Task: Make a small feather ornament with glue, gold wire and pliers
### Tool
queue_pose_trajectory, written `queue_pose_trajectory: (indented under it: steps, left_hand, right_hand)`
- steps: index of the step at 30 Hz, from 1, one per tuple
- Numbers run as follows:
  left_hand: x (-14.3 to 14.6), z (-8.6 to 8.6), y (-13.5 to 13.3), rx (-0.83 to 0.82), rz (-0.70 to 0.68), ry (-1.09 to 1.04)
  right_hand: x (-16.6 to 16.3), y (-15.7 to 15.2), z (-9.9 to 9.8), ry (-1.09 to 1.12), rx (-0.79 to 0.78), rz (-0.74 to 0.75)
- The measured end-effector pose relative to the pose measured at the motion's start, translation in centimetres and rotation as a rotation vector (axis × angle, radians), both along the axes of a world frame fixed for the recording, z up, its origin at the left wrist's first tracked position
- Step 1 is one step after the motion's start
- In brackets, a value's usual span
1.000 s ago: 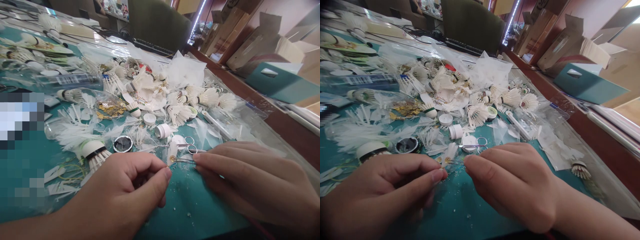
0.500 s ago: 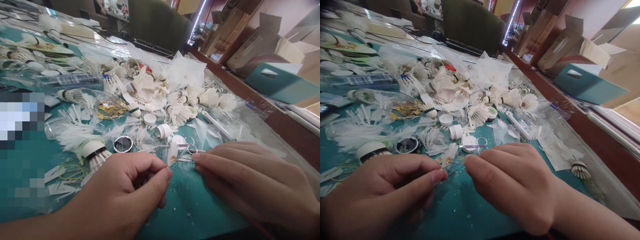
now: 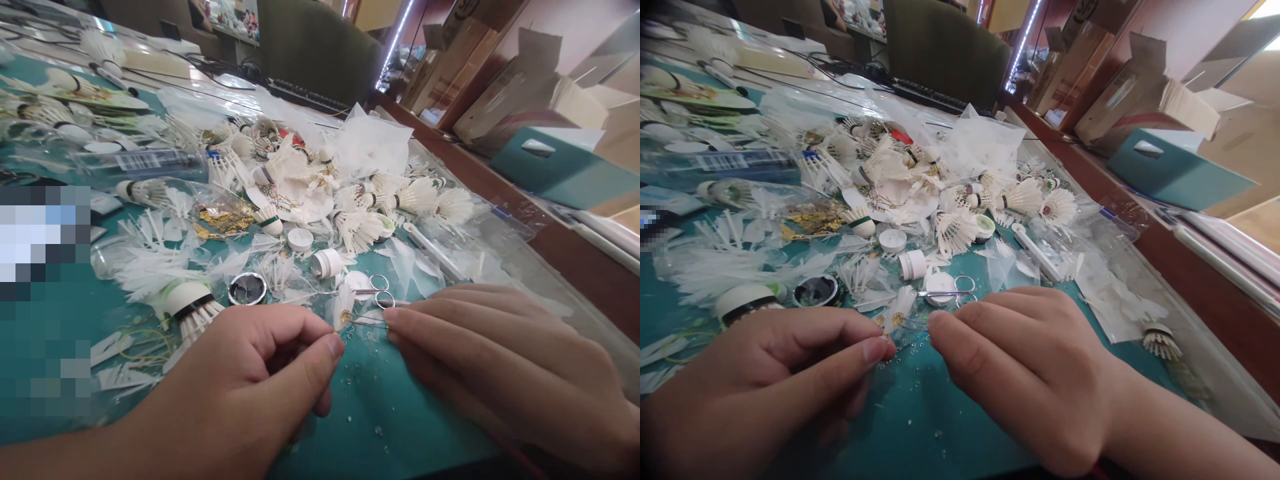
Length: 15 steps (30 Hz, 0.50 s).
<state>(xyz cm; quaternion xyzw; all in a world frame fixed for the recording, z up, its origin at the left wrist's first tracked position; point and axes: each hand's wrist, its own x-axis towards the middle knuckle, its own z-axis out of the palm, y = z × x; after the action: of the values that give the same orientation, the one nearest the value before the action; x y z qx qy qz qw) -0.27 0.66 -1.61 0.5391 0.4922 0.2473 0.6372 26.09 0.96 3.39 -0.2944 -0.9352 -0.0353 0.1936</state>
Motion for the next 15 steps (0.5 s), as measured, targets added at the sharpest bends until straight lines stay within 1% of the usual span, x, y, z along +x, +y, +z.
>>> queue_pose_trajectory:
  steps: [6, 9, 13, 15]
  left_hand:
    - [0.16, 0.07, 0.05, 0.066, 0.010, -0.039]
    - [0.21, 0.20, 0.11, 0.070, 0.030, -0.063]
    - [0.25, 0.27, 0.17, 0.079, 0.048, -0.042]
    - [0.28, 0.30, 0.17, 0.107, 0.051, -0.015]
  right_hand:
    - [-0.12, -0.09, 0.02, -0.019, -0.004, -0.006]
    - [0.03, 0.10, -0.13, 0.012, 0.037, -0.042]
    - [0.43, 0.45, -0.19, 0.048, 0.121, 0.004]
    - [0.41, 0.68, -0.02, 0.069, 0.128, -0.056]
